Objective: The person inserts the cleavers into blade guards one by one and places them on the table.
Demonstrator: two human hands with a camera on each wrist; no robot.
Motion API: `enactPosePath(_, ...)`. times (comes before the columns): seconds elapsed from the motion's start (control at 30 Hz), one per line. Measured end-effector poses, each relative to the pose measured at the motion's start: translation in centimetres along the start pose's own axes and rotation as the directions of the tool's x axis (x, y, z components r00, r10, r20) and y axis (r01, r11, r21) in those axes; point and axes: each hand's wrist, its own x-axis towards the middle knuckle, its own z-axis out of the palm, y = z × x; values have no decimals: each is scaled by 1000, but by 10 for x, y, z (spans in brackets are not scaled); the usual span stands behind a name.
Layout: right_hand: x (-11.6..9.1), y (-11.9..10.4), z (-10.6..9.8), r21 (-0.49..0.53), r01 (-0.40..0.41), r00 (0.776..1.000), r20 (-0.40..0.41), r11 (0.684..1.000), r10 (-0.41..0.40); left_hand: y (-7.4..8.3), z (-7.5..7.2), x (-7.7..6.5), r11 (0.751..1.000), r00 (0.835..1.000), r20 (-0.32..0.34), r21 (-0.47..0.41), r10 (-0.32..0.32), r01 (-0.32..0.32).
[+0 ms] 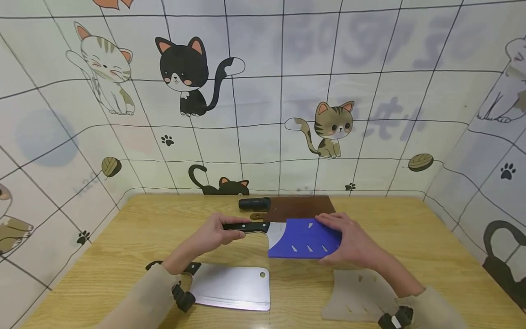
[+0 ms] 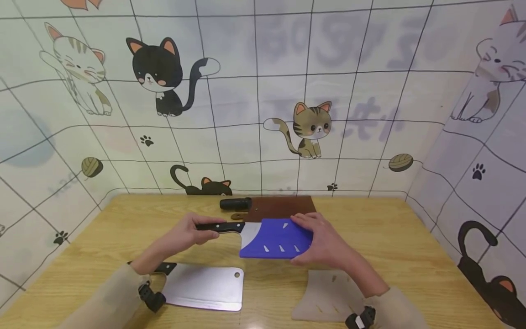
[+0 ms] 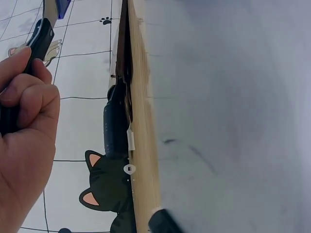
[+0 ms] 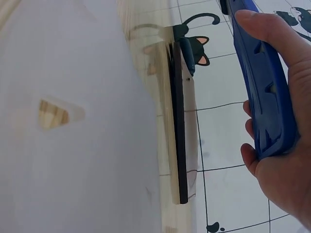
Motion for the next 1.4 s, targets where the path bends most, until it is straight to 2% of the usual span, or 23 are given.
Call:
enactPosePath(0.17,2,-2,0,-38,23,999,-21,999,-24,2,1,1,999,999,-39,40,-8,10)
enactPosePath(0.33,3,-5,1,-41,8,1000,-2,999,-8,3,7,2,999,999,-48,31,-22,23)
enactPosePath(0.47,3,-3,-3,-18,-7,1000,17,1000,7,4,10,5,997,999,-42,71,10,-7)
enactPosePath(0.6,7,2,-5,-35,-3,997,80,999,6,4,8,11,988,999,-37,152,27,-21)
enactPosePath(0.7,10,7,-1,-79,11,990,143,997,0,-2,5,15,984,1000,-11,177,3,-1)
enactPosePath(0.8,13,11,3,-124,30,986,165,992,-9,-12,3,17,980,1000,13,201,-20,17)
enactPosePath(1.03,17,14,15,-279,68,973,231,958,-2,-28,5,18,940,1000,0,340,-15,14)
enactPosePath(1.27,19,15,19,-272,43,957,287,961,39,-29,7,18,909,1000,-6,416,-6,8)
enactPosePath(1.4,19,18,20,-239,33,949,313,971,45,-28,7,19,904,1000,-8,427,-18,19)
